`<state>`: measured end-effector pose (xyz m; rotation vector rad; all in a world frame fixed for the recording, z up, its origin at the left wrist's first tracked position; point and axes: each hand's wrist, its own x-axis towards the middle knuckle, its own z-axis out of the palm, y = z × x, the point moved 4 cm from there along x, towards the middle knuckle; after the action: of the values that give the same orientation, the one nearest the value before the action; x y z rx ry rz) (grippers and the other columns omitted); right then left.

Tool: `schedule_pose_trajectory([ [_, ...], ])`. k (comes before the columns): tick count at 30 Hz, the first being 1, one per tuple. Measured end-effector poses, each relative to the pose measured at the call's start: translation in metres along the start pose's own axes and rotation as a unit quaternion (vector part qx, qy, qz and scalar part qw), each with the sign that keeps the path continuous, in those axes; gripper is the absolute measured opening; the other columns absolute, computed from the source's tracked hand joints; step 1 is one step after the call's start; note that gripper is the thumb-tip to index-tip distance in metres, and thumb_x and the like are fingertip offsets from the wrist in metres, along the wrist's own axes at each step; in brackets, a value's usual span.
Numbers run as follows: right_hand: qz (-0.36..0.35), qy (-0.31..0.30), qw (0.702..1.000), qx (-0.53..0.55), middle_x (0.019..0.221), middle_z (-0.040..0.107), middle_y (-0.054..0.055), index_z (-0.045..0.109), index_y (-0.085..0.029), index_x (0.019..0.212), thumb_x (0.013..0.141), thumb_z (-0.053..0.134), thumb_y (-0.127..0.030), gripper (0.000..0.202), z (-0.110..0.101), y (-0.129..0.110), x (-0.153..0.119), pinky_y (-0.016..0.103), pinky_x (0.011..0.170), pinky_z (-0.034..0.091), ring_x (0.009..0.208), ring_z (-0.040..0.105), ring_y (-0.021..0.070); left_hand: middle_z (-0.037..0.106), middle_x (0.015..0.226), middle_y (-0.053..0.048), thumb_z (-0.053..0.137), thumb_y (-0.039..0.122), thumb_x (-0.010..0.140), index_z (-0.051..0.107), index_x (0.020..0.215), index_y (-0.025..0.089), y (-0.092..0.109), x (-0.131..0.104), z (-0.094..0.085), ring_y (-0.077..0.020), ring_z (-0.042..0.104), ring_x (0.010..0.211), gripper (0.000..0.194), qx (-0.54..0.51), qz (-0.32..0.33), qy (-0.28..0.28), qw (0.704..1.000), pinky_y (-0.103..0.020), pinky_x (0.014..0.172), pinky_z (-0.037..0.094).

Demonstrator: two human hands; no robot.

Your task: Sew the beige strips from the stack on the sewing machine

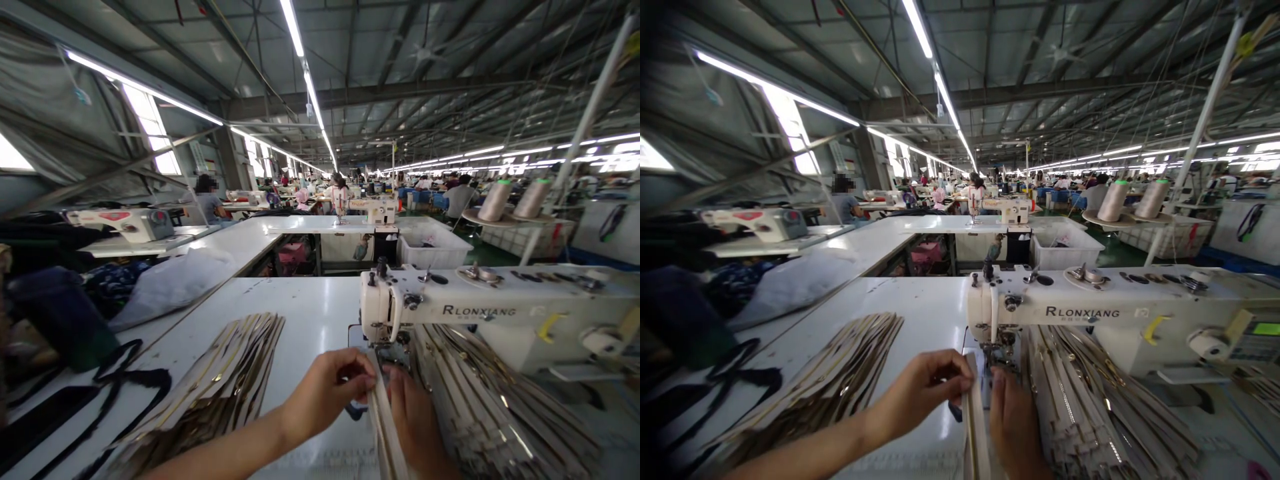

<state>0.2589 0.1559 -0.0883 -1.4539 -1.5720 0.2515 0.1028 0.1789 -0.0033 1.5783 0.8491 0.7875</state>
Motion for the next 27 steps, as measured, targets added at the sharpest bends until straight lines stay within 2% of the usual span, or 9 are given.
schedule_pose_trajectory([
  [4,0.023,-0.058,0.997,0.048,0.066,0.067,0.006,0.067,-0.018,0.080,0.099,0.031,-0.036,0.044,0.007,0.005,-0.001,0.026,0.060,0.046,0.061,0.063,0.0171,0.059,0.067,-0.002,0.065,0.026,0.078,0.064,0.080,0.011,-0.069,0.018,0.007,-0.0136,0.056,0.062,0.016,0.026,-0.031,0.035,0.999,-0.026,0.059,0.047],
  [7,0.017,-0.081,0.997,0.005,0.075,0.070,0.006,0.067,-0.018,0.082,0.092,0.044,-0.027,0.027,0.015,0.010,-0.001,0.026,0.061,0.046,0.066,0.065,0.0178,0.060,0.069,-0.002,0.058,0.016,0.080,0.064,0.083,0.012,-0.087,0.031,0.010,-0.0141,0.056,0.065,0.008,0.084,-0.021,0.037,0.996,-0.025,0.060,0.047],
  [10,0.009,-0.075,0.996,-0.052,0.077,0.071,0.006,0.068,-0.018,0.082,0.089,0.045,-0.017,0.024,0.019,0.014,-0.002,0.027,0.065,0.047,0.070,0.067,0.0185,0.061,0.073,-0.002,0.055,0.012,0.081,0.065,0.088,0.013,-0.082,0.038,0.013,-0.0151,0.057,0.068,0.012,0.218,0.004,0.016,0.976,-0.025,0.064,0.047],
  [13,0.004,-0.064,0.992,-0.113,0.079,0.071,0.006,0.068,-0.018,0.084,0.086,0.045,-0.011,0.024,0.019,0.015,-0.002,0.027,0.069,0.047,0.073,0.068,0.0192,0.061,0.092,-0.006,0.056,0.013,0.083,0.069,0.091,0.018,-0.070,0.039,0.016,-0.0178,0.059,0.080,0.015,0.391,0.074,0.005,0.917,-0.028,0.072,0.048],
  [15,0.002,-0.059,0.989,-0.136,0.081,0.071,0.006,0.068,-0.018,0.086,0.085,0.045,-0.009,0.025,0.018,0.014,-0.002,0.027,0.071,0.047,0.075,0.068,0.0193,0.061,0.097,-0.006,0.056,0.014,0.085,0.069,0.092,0.019,-0.066,0.037,0.018,-0.0188,0.058,0.084,0.016,0.452,0.121,-0.005,0.884,-0.028,0.074,0.048],
  [19,-0.008,-0.059,0.987,-0.150,0.080,0.070,0.005,0.069,-0.019,0.088,0.087,0.045,-0.010,0.025,0.018,0.011,-0.002,0.026,0.069,0.047,0.073,0.067,0.0180,0.063,0.091,-0.007,0.049,0.015,0.092,0.067,0.092,0.018,-0.070,0.033,0.017,-0.0198,0.058,0.086,0.018,0.481,0.178,-0.035,0.858,-0.028,0.075,0.049],
  [21,-0.009,-0.056,0.986,-0.159,0.078,0.069,0.005,0.070,-0.019,0.085,0.087,0.046,-0.011,0.026,0.018,0.010,-0.002,0.026,0.067,0.047,0.070,0.066,0.0177,0.063,0.093,-0.007,0.045,0.016,0.095,0.065,0.101,0.017,-0.072,0.032,0.016,-0.0205,0.058,0.087,0.021,0.488,0.191,-0.049,0.850,-0.030,0.078,0.049],
  [24,-0.011,-0.056,0.983,-0.174,0.076,0.069,0.005,0.070,-0.019,0.082,0.087,0.045,-0.012,0.026,0.018,0.010,-0.002,0.027,0.065,0.047,0.069,0.065,0.0177,0.063,0.098,-0.009,0.045,0.018,0.096,0.059,0.118,0.016,-0.074,0.031,0.016,-0.0217,0.058,0.092,0.026,0.496,0.196,-0.074,0.843,-0.032,0.081,0.051],
  [27,-0.009,-0.065,0.982,-0.175,0.076,0.068,0.005,0.070,-0.019,0.084,0.089,0.044,-0.013,0.028,0.018,0.011,-0.002,0.028,0.066,0.047,0.069,0.066,0.0181,0.062,0.101,-0.009,0.046,0.019,0.096,0.060,0.118,0.017,-0.074,0.032,0.016,-0.0222,0.057,0.095,0.026,0.499,0.190,-0.090,0.841,-0.032,0.082,0.051],
])
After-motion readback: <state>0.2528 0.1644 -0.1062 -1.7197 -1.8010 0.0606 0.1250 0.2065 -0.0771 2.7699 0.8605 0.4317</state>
